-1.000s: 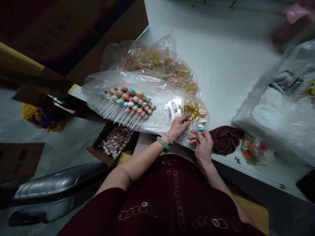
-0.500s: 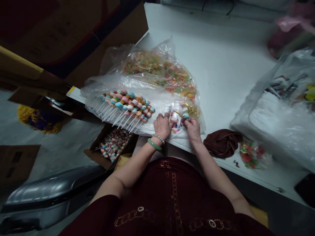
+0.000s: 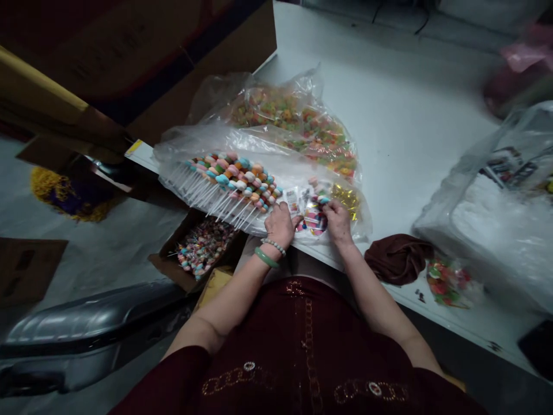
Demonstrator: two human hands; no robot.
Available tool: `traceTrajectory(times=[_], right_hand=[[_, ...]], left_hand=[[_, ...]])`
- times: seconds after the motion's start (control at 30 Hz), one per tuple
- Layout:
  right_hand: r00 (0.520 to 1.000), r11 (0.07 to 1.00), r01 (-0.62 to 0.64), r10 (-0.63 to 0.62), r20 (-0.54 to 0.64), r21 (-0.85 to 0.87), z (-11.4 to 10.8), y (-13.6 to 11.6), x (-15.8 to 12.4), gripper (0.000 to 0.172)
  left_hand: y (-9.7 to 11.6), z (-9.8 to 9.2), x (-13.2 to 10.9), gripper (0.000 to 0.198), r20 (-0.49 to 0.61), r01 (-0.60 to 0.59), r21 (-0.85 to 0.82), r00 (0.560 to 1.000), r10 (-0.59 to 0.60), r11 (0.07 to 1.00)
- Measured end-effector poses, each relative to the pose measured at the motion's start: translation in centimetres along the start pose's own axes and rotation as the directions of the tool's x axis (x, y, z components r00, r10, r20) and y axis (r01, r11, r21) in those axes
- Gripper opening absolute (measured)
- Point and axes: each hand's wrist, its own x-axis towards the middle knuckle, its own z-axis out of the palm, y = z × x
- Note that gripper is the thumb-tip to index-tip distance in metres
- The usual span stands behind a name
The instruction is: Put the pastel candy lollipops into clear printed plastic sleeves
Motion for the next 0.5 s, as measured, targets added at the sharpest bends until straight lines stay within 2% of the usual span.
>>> traceTrajectory(times=[0.1, 0.27, 0.33, 0.4, 0.43, 0.5], right_hand=[[0.984, 0.992, 0.035, -0.056, -0.170, -0.121, -1.3, 0.1, 0.8, 0.013], [0.987, 0.990, 0.080, -0.094, -0.131, -0.113, -1.8, -0.2, -0.4, 0.017], [0.989, 0.983, 0.089, -0.107, -0.106, -0.160, -1.1, -0.2, -1.0, 0.019], [0.990, 0.966, 0.122, -0.134, -0.038, -0.227, -0.1, -0.2, -1.5, 0.018], [0.988, 0.955, 0.150, -0.154, 0.007, -0.257, 0.4, -0.2, -1.8, 0.018], [0.977, 0.929, 0.214, -0.195, 0.092, -0.303, 1.2, -0.3, -2.1, 0.016]], left_hand=[[-0.7, 0.2, 0.1, 0.041, 0.013, 0.014, -0.058, 1.000, -0.013, 0.998], [-1.8, 0.8, 0.2, 0.012, -0.053, 0.070, -0.272, 0.995, -0.087, 0.960], [-1.9, 0.9, -0.1, 0.012, -0.098, 0.079, -0.407, 0.987, -0.129, 0.910], [-2.0, 0.7, -0.5, 0.017, -0.114, 0.071, -0.622, 0.977, -0.180, 0.780], [-2.1, 0.5, -0.7, 0.020, -0.091, 0.070, -0.743, 0.975, -0.205, 0.666], [-2.4, -0.1, -1.3, 0.026, 0.031, 0.110, -0.925, 0.975, -0.219, 0.363]])
